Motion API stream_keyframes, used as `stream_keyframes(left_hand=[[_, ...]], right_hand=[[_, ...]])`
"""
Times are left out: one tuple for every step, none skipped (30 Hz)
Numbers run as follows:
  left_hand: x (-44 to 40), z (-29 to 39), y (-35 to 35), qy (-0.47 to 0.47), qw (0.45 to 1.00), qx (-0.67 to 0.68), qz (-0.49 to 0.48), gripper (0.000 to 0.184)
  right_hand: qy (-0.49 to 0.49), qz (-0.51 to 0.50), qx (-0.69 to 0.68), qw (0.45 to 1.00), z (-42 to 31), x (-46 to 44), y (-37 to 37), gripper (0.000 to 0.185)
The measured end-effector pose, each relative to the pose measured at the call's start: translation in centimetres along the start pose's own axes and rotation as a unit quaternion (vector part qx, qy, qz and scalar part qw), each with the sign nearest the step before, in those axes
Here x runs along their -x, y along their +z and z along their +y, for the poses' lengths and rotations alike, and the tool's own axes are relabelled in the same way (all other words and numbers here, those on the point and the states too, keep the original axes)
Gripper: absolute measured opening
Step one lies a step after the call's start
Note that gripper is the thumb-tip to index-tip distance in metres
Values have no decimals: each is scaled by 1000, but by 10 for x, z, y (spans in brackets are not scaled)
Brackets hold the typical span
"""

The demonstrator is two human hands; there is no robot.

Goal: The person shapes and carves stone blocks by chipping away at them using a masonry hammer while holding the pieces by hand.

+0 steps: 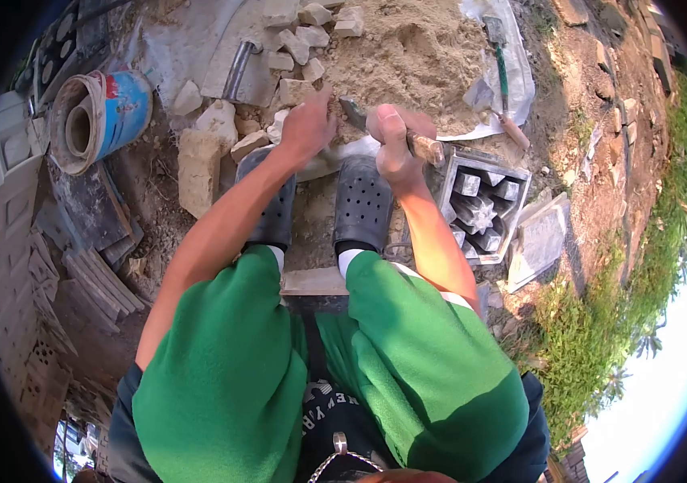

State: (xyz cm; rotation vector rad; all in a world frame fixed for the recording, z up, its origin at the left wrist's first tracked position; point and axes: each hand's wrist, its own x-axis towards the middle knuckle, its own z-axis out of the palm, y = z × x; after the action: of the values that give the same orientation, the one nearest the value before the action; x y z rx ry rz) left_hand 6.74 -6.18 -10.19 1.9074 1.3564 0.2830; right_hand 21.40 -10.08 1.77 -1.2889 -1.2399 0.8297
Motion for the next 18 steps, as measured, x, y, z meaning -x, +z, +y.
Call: stream_keyframes(left_hand=[[-4,1,1,8,1000,-15,8,37],[-6,0,2,14,999,-31,14,31],[-6,-3,3,11,999,-31,12,31],[-7,-6,4,5,999,-40,1,27],[-8,-7,6,1,999,-49,-10,23],[-8,-6,7,2,999,-48,-9,23],[-8,-6,8,4,999,-43,-7,19],[-8,-6,8,7,999,-39,-5,17],[-8,-6,8,7,999,-39,-4,17],[-8,-7,8,10,999,-35,-5,17],[-9,-8,8,12,999,-33,-5,16],[-7,-13,11,10,999,-34,-8,16],[-9,-17,13,44,999,-13,15,16],[-11,-22,15,78,996,8,39,15],[-9,-21,12,75,996,7,39,15],[-9,-17,8,49,998,38,32,14],[-10,-14,5,24,997,69,26,14],[-12,-13,6,24,997,70,27,14]], right_hand=[[1,1,-11,1000,-4,-6,0,41],[2,0,-12,1000,-11,-8,0,41],[-19,13,-27,999,-25,-7,1,41],[-41,26,-41,998,-35,-6,1,41],[-50,17,-70,996,-38,-6,1,42],[-50,16,-69,996,-31,-5,0,42],[-65,2,-32,997,-18,-2,-1,42],[-80,-13,5,997,-5,0,-1,42],[-86,-2,12,996,-1,-1,3,42],[-87,-5,11,996,2,-4,1,42],[-46,-5,14,999,4,-9,-2,42],[1,-2,18,1000,0,-11,-3,42],[18,19,1,1000,-11,-19,-2,42],[11,27,-28,999,-22,-22,-4,41],[-16,30,-50,998,-34,-25,-6,40],[-45,33,-71,996,-44,-27,-7,39],[-65,29,-103,992,-51,-26,-7,37],[-53,27,-95,994,-54,-23,-7,38]])
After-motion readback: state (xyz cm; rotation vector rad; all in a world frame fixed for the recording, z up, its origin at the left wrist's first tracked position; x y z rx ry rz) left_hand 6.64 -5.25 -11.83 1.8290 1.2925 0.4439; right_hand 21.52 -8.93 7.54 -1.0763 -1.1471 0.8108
